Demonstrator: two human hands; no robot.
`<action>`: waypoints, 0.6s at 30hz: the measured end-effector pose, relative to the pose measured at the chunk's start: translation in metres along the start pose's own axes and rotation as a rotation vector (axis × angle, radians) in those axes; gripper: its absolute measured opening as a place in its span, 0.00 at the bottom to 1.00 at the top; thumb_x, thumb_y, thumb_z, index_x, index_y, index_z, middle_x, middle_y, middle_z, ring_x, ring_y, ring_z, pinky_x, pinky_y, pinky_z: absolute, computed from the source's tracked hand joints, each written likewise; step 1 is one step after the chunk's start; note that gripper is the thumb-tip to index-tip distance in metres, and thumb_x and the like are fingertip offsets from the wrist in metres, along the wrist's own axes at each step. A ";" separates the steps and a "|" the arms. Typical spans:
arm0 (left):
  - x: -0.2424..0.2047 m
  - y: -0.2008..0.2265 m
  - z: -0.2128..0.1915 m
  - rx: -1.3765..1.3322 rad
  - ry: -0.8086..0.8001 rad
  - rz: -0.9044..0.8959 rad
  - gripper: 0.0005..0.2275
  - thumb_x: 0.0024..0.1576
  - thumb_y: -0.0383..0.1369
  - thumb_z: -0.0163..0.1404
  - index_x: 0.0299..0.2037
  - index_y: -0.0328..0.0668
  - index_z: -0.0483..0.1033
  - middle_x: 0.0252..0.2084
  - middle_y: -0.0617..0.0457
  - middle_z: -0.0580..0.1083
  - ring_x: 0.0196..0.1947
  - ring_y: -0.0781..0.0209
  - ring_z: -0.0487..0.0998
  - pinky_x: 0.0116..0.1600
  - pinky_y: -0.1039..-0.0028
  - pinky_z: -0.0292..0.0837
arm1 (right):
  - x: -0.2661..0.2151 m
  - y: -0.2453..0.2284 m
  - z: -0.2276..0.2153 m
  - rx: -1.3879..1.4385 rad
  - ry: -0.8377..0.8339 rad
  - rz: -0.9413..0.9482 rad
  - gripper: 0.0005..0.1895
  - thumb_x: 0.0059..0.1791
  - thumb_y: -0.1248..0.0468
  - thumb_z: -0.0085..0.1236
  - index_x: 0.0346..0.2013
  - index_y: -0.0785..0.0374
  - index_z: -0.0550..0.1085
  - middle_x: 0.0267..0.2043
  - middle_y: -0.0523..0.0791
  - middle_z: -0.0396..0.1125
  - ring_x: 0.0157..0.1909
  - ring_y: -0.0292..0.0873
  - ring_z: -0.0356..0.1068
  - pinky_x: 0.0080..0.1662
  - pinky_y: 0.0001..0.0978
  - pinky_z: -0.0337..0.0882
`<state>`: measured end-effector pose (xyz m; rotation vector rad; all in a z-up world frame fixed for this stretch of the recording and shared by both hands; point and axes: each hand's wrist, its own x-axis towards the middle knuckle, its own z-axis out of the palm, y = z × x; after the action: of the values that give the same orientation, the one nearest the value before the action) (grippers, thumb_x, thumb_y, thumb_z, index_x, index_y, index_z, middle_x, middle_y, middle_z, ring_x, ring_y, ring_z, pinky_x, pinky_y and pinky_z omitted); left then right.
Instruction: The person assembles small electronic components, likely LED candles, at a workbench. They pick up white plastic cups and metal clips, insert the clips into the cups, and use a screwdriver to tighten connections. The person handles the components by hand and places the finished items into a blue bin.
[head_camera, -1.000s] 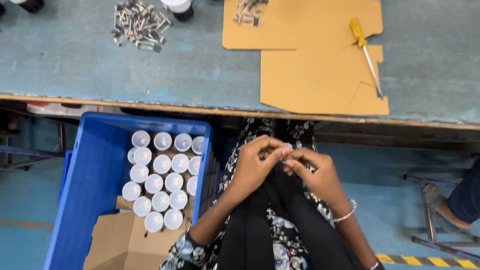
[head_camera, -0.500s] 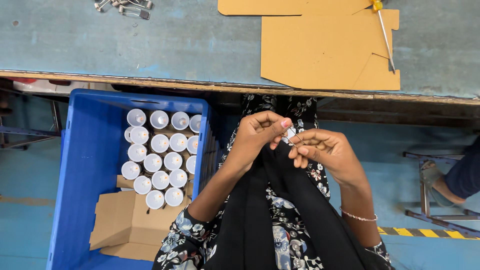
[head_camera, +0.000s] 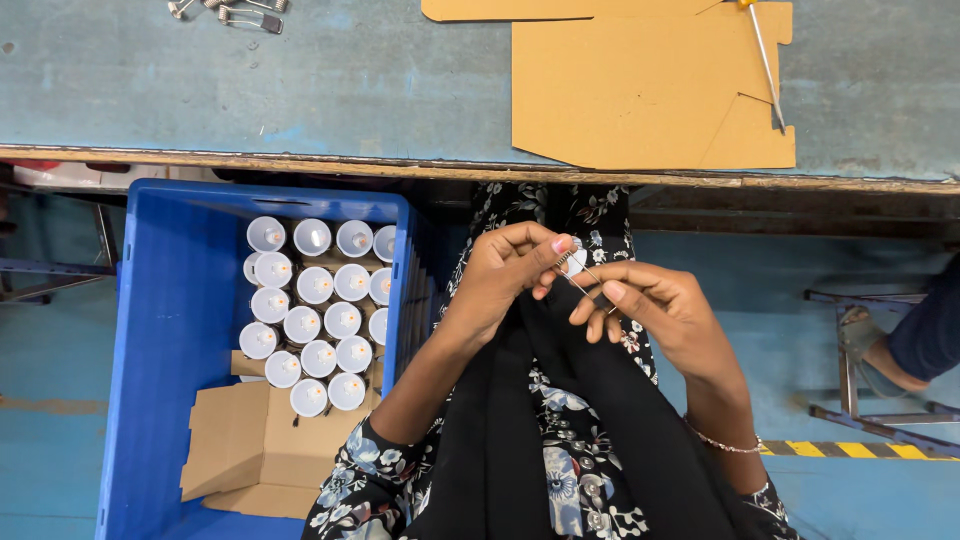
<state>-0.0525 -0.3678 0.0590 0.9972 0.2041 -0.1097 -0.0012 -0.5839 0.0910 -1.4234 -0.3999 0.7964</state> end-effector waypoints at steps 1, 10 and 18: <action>0.000 0.000 0.001 0.001 0.002 0.001 0.10 0.61 0.35 0.57 0.39 0.33 0.80 0.30 0.56 0.76 0.27 0.74 0.71 0.32 0.82 0.67 | 0.000 0.000 0.000 0.005 0.002 0.005 0.16 0.57 0.62 0.48 0.50 0.72 0.77 0.36 0.51 0.77 0.32 0.38 0.76 0.33 0.26 0.72; -0.001 -0.003 0.001 0.029 0.024 0.034 0.09 0.61 0.34 0.58 0.38 0.34 0.80 0.30 0.55 0.76 0.27 0.74 0.71 0.32 0.82 0.66 | 0.005 0.012 0.005 0.006 0.104 0.038 0.14 0.56 0.64 0.50 0.37 0.73 0.78 0.28 0.51 0.75 0.25 0.38 0.73 0.29 0.26 0.68; -0.003 -0.006 -0.002 0.007 0.012 0.022 0.09 0.61 0.34 0.58 0.39 0.34 0.80 0.30 0.56 0.76 0.27 0.75 0.71 0.32 0.83 0.66 | 0.006 0.017 0.005 0.087 0.001 -0.030 0.13 0.57 0.65 0.49 0.40 0.73 0.77 0.31 0.52 0.75 0.29 0.39 0.73 0.34 0.27 0.72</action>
<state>-0.0569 -0.3697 0.0538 1.0070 0.2039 -0.0839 -0.0046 -0.5769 0.0744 -1.3340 -0.3807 0.7802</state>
